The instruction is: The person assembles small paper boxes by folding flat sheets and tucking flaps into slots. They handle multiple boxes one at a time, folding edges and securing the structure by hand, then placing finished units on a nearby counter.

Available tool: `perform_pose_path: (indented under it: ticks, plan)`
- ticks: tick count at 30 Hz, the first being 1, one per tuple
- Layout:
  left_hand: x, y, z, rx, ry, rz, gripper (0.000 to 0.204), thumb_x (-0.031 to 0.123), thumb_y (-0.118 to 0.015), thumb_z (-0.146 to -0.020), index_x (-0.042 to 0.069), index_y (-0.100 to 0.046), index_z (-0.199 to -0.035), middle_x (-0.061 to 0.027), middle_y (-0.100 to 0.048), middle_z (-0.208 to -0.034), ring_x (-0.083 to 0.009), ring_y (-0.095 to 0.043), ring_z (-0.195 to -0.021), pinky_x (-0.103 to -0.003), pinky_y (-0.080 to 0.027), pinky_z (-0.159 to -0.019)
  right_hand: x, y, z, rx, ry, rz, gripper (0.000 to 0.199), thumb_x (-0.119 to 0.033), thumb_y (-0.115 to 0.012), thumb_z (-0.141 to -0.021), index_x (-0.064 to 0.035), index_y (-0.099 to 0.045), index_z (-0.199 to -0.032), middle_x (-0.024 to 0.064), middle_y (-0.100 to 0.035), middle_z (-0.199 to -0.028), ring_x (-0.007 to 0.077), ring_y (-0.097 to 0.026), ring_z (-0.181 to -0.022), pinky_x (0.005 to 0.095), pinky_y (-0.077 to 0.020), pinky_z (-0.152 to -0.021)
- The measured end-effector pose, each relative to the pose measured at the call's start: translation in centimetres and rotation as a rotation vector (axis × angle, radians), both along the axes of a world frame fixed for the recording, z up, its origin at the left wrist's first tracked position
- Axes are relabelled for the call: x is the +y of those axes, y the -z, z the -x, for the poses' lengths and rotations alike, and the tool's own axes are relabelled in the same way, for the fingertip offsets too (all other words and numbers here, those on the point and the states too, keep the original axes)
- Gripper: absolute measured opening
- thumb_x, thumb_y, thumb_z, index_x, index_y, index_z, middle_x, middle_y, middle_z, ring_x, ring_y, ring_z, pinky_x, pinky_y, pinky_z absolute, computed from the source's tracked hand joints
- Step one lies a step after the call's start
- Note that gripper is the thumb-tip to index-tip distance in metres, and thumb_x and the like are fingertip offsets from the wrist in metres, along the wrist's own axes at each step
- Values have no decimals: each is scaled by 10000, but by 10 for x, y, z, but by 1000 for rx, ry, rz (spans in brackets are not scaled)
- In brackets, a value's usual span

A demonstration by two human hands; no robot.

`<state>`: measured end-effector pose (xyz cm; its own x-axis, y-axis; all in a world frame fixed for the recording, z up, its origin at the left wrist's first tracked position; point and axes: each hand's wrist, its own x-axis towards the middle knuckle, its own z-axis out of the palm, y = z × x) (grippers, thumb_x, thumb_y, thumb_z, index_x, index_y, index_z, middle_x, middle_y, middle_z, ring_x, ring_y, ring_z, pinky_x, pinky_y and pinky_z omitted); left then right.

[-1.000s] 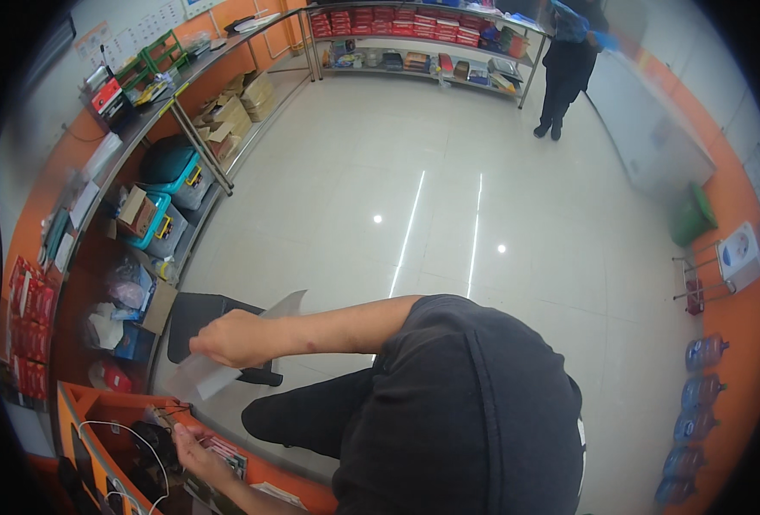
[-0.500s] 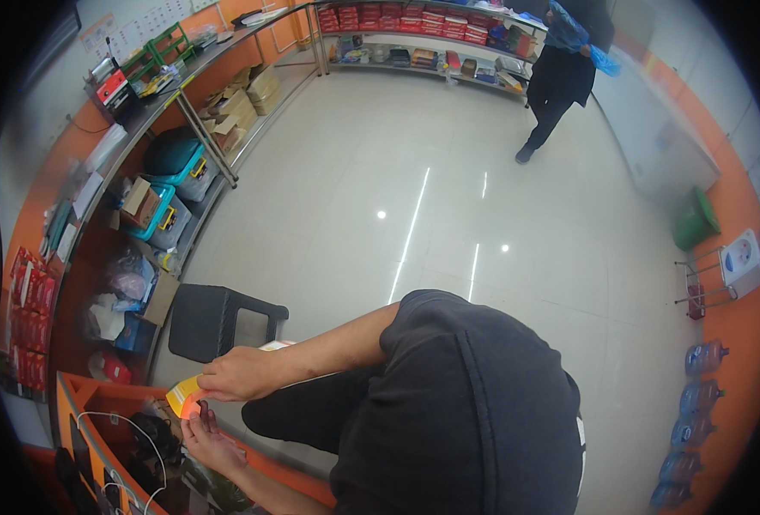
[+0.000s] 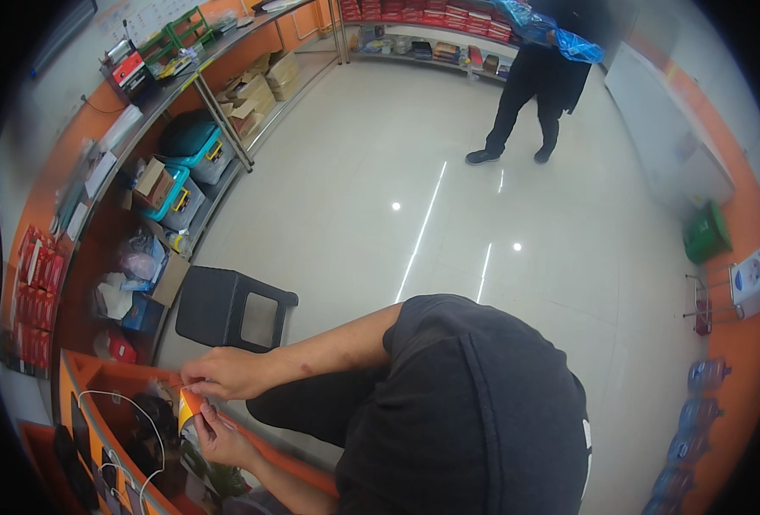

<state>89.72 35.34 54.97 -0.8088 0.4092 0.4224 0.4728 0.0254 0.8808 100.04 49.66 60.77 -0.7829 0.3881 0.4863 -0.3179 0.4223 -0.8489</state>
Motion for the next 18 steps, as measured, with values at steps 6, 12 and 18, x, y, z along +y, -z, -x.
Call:
perform_pose_path:
  ticks: [6, 12, 18]
  plan:
    - [0, -14, -17, 129, -13, -85, 318, 155, -634, -984, -110, -651, -1160, -102, -702, -1055, -141, -633, -871, -266, -508, -735, -12, 10, 8, 54, -73, 23, 135, -104, -641, -907, -5, -613, -994, 120, -626, -1114, 300, -626, -1010, 389, -509, -833]
    - [-12, -13, -16, 105, -37, -43, 306, 139, -626, -986, -122, -649, -1143, -117, -691, -1059, -155, -635, -906, -287, -516, -777, -15, -3, 2, 133, -122, 70, 100, -93, -641, -892, 6, -642, -905, 117, -624, -1135, 298, -628, -1019, 372, -517, -863]
    - [-12, -18, -15, 88, -16, -44, 272, 122, -653, -967, -118, -665, -1094, -104, -699, -986, -138, -615, -834, -274, -508, -743, -9, 0, 1, 118, -148, 46, 118, -95, -659, -861, 11, -655, -914, 121, -640, -1138, 293, -644, -1016, 383, -522, -857]
